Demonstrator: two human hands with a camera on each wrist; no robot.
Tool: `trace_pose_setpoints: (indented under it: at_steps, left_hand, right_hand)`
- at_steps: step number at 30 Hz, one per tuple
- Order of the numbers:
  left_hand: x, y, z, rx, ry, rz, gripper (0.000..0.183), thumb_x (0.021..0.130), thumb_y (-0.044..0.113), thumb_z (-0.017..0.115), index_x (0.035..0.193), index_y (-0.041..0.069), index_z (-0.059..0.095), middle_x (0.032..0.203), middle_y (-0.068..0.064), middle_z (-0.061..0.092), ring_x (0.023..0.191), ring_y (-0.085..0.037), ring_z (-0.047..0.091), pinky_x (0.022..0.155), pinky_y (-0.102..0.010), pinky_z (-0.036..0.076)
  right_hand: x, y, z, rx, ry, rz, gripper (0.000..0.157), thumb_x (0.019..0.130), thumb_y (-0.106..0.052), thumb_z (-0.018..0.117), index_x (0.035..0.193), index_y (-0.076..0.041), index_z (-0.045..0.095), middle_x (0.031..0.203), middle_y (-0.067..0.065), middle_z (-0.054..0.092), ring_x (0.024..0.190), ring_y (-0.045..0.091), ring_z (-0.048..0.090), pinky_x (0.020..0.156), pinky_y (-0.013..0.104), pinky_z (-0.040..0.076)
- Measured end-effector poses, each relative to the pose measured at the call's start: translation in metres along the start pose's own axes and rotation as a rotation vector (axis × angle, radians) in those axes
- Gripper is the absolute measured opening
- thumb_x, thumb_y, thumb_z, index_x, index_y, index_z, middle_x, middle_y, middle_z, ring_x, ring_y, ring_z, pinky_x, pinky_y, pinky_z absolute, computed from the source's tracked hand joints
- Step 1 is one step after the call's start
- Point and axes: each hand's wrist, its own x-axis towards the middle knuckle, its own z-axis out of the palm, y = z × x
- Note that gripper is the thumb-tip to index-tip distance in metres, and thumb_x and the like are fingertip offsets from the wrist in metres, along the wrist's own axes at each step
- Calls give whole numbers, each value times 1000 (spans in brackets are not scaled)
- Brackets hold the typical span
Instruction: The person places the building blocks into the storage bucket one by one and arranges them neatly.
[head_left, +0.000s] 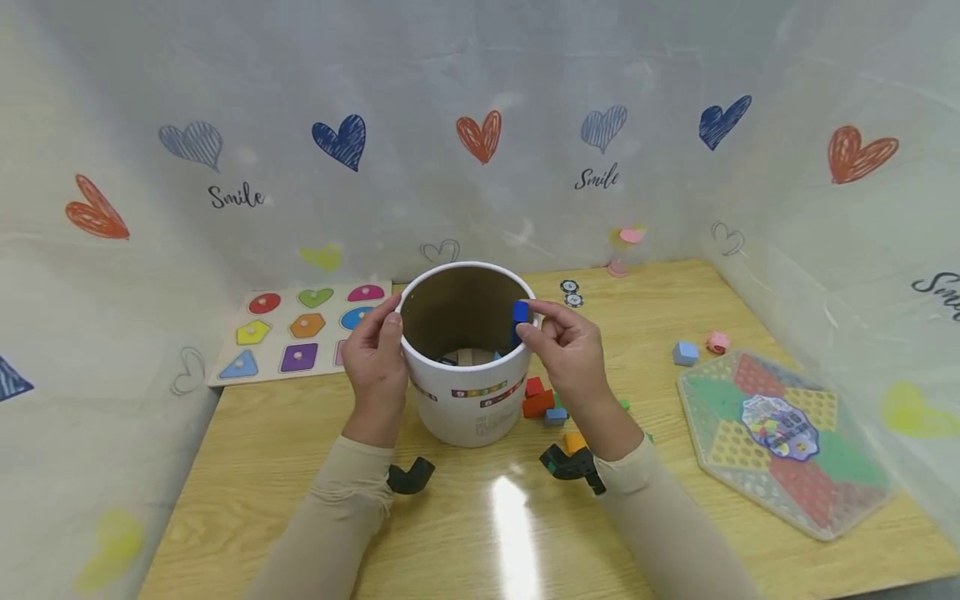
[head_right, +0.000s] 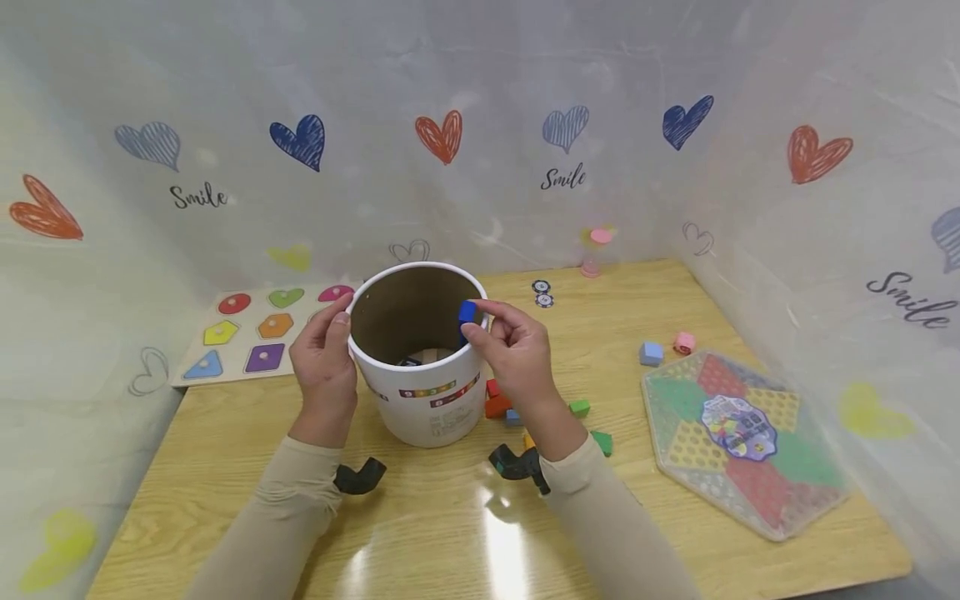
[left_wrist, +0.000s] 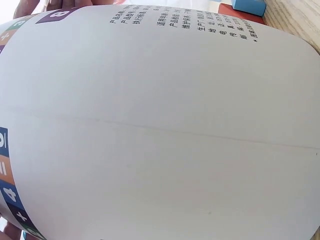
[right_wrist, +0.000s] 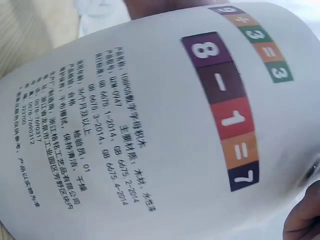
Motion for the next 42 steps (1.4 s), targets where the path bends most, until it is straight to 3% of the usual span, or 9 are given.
trace_pose_setpoints:
  at_steps: [9,13,17,21,26,29,34,38,42]
  left_hand:
    - [-6,11,1,30,-24,-31,30,97,25,53,123,14,64,120,-3,62,114,-24,55,95,-45,48]
    - [-7,23,4,43,-6,-27,32,97,22,52,124,9,63,121,-4,62,115,-27,55,95,-43,48]
    - [-6,24,4,-4,0,-13,31,96,20,53,122,7,64,121,-7,62,115,-29,54,95,-45,47]
    - [-3,12,2,-18,10,-15,30,95,24,55,121,11,66,121,-4,62,114,-25,56,95,-44,47]
    - [-2,1,2,-7,19,-15,31,94,30,57,120,16,67,119,-3,63,112,-22,56,94,-43,48]
    - [1,-1,3,-17,19,4,30,94,30,58,118,16,68,117,-4,64,111,-24,57,94,-46,48]
    - [4,-1,3,-9,31,26,28,93,29,58,116,17,69,115,-5,64,109,-23,58,93,-42,49]
    - [2,0,2,37,39,-18,28,93,33,58,116,22,69,116,0,64,110,-19,57,91,-35,51]
    - [-4,1,2,68,35,-56,28,93,35,57,118,25,68,118,3,63,111,-16,56,91,-34,51]
  right_hand:
    - [4,-14,-26,40,61,-65,28,85,-6,68,111,4,65,53,1,37,43,14,28,36,26,20]
    - [8,-23,-57,-126,48,-35,24,85,-9,69,106,3,68,52,1,33,40,14,24,36,30,18]
    - [-4,-23,-95,-561,-34,120,24,87,-28,68,104,-12,71,52,1,33,38,15,25,36,30,25]
    - [-25,-11,-122,-953,-180,371,44,84,-53,63,109,-18,68,60,7,46,43,19,36,40,30,34]
    - [-47,7,-135,-1199,-304,659,68,74,-71,60,106,-12,67,98,12,65,67,21,55,48,32,43]
    - [-49,16,-135,-1259,-318,728,58,73,-68,63,86,-12,67,81,4,63,60,18,53,45,31,40]
    - [-35,24,-134,-1269,-316,704,46,79,-57,64,70,-13,57,61,-1,42,50,14,37,42,27,29]
    - [-15,5,-124,-1246,-291,581,49,80,-60,61,86,-11,65,81,5,59,55,14,45,43,27,36]
    - [3,-28,-97,-1142,-192,400,54,79,-65,60,100,-16,68,84,8,59,59,20,48,48,31,39]
